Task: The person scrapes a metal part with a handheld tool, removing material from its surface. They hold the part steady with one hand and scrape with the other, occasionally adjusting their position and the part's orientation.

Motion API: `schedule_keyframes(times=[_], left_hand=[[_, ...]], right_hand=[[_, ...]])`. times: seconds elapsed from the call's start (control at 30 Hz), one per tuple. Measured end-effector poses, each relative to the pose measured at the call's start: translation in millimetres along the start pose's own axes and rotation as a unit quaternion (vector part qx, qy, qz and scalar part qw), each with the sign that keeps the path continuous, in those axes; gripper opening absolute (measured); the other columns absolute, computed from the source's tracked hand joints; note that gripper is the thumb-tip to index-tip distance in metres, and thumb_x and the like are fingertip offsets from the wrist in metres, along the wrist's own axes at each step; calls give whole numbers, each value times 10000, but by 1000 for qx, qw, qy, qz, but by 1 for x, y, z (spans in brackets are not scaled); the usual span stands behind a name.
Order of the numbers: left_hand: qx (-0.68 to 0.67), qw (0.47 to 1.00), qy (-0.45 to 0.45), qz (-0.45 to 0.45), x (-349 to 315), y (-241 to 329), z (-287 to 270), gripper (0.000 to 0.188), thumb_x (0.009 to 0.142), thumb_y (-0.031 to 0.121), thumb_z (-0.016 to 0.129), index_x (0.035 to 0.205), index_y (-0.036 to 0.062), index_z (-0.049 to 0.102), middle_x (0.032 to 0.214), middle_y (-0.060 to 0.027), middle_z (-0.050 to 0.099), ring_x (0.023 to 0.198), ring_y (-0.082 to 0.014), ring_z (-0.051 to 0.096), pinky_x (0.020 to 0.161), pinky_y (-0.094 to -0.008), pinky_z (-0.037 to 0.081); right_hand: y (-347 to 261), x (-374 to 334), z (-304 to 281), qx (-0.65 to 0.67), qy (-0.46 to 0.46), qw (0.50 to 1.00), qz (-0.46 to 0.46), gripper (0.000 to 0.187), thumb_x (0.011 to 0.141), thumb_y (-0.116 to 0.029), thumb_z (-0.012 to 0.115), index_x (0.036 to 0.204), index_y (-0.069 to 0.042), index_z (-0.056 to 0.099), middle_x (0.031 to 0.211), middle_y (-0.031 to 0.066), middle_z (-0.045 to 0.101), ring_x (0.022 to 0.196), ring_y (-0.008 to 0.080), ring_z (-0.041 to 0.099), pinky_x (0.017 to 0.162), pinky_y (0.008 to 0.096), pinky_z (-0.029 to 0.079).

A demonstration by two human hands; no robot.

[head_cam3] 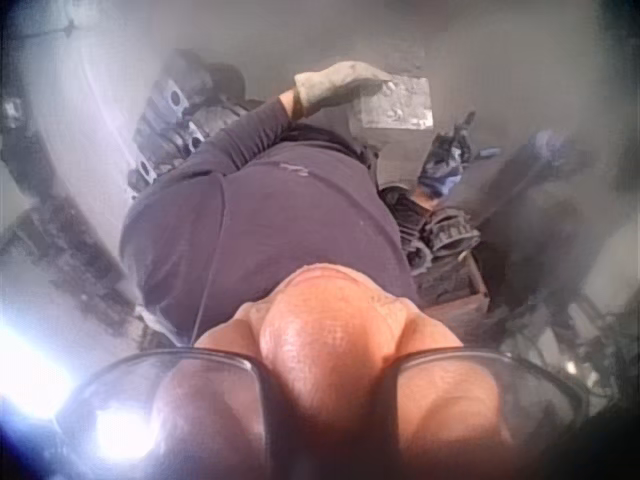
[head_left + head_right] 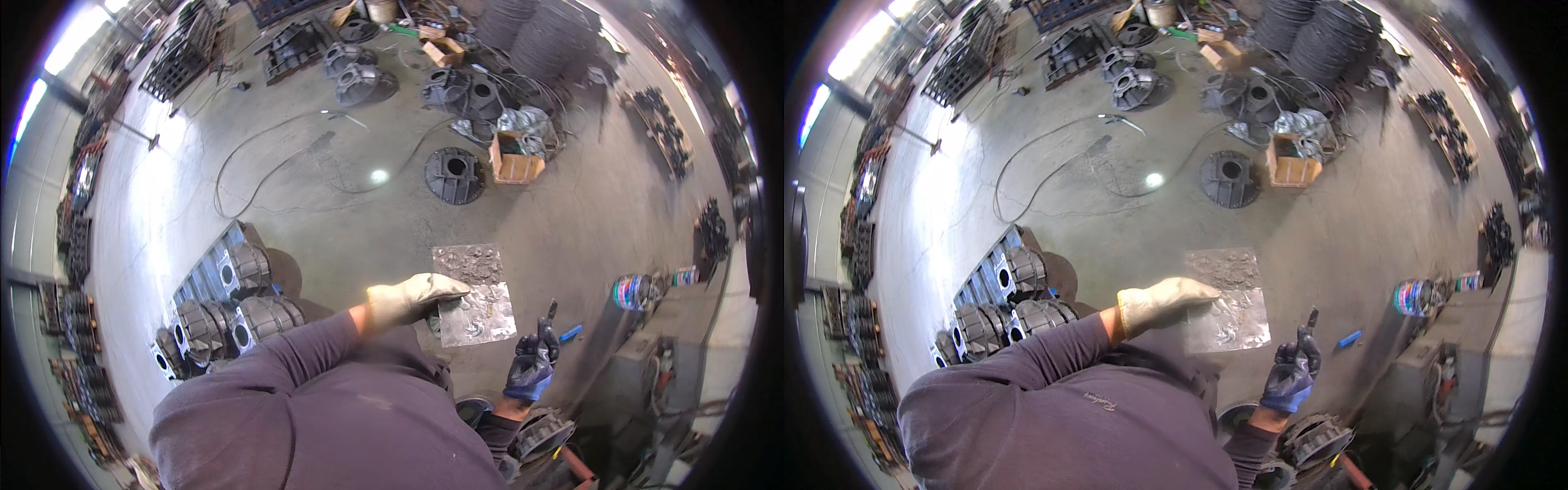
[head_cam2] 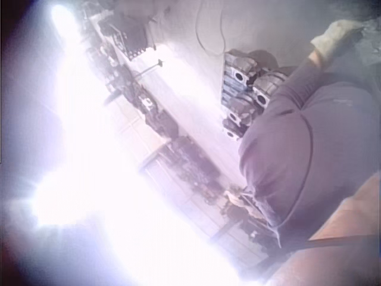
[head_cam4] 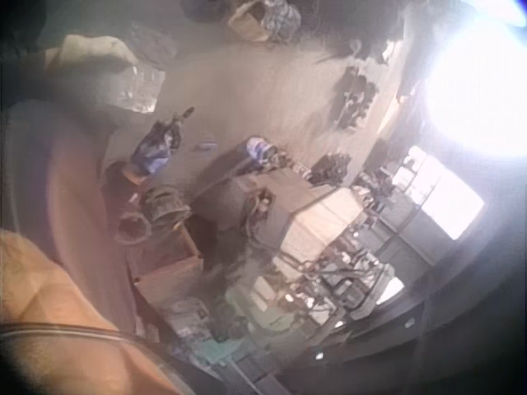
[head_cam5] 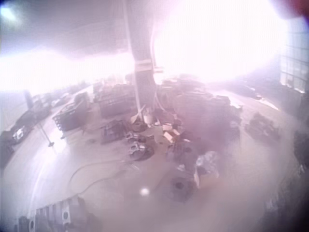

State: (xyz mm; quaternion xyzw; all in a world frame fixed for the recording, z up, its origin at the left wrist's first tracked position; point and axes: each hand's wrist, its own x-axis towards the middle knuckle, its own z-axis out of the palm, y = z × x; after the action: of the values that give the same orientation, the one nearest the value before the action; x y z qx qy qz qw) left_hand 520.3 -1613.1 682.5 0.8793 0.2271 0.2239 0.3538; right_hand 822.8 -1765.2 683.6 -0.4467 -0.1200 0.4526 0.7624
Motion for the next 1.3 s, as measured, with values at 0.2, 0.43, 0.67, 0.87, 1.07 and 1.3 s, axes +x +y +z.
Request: schedule_keyframes(times=[0.2, 0.43, 0.67, 0.87, 1.07, 1.3], left_hand=[[-137, 986, -38, -89, -13, -10, -73, 494, 1048, 136, 530, 1515, -25, 550, 1511, -155, 641, 1447, -246, 576, 1248, -377, 422], [-309, 917, 39, -247, -36, -20, -126, 423, 1099, 196, 510, 1494, 144, 652, 1492, -91, 682, 1307, -248, 686, 1150, -353, 501], [-120, 970, 183, -110, -63, -48, -141, 364, 1115, 248, 527, 1420, 150, 701, 1431, -84, 716, 1286, -238, 681, 1116, -356, 512], [-311, 855, 179, -373, -31, -32, -179, 381, 1040, 230, 609, 1402, 161, 705, 1251, -114, 775, 1100, -286, 744, 920, -373, 571], [-419, 740, 276, -448, -24, -30, -207, 476, 954, 163, 695, 1426, 103, 671, 1172, -120, 792, 1005, -251, 761, 840, -384, 594], [-453, 476, 415, -630, -108, -75, -185, 665, 1052, 550, 585, 1496, 55, 611, 1354, -184, 731, 960, -246, 682, 937, -419, 553]], right_hand=[[28, 29, 68, -565, -222, 779, -158, 343, 1087, -44, 567, 1411, 4, 665, 1417, 168, 697, 1242, 275, 688, 1053, 390, 579], [71, 95, 157, -114, -197, 896, 380, 573, 1183, -446, 392, 1326, 14, 701, 1248, 137, 757, 1108, 240, 718, 1011, 390, 576], [108, 145, 235, -559, -561, 579, -195, 318, 1094, -285, 603, 1132, -12, 763, 1032, 89, 795, 894, 249, 755, 811, 353, 591], [143, 191, 270, -366, -387, 798, 284, 331, 1016, -236, 643, 1150, 46, 753, 999, 118, 772, 881, 213, 724, 806, 336, 585], [148, 235, 310, -416, -385, 780, 265, 242, 1029, -263, 613, 920, -54, 667, 835, 41, 648, 750, 162, 627, 670, 290, 505], [159, 251, 289, -461, -493, 732, -96, 298, 1064, -149, 605, 1243, 40, 750, 1156, 97, 771, 957, 168, 715, 857, 304, 582]])
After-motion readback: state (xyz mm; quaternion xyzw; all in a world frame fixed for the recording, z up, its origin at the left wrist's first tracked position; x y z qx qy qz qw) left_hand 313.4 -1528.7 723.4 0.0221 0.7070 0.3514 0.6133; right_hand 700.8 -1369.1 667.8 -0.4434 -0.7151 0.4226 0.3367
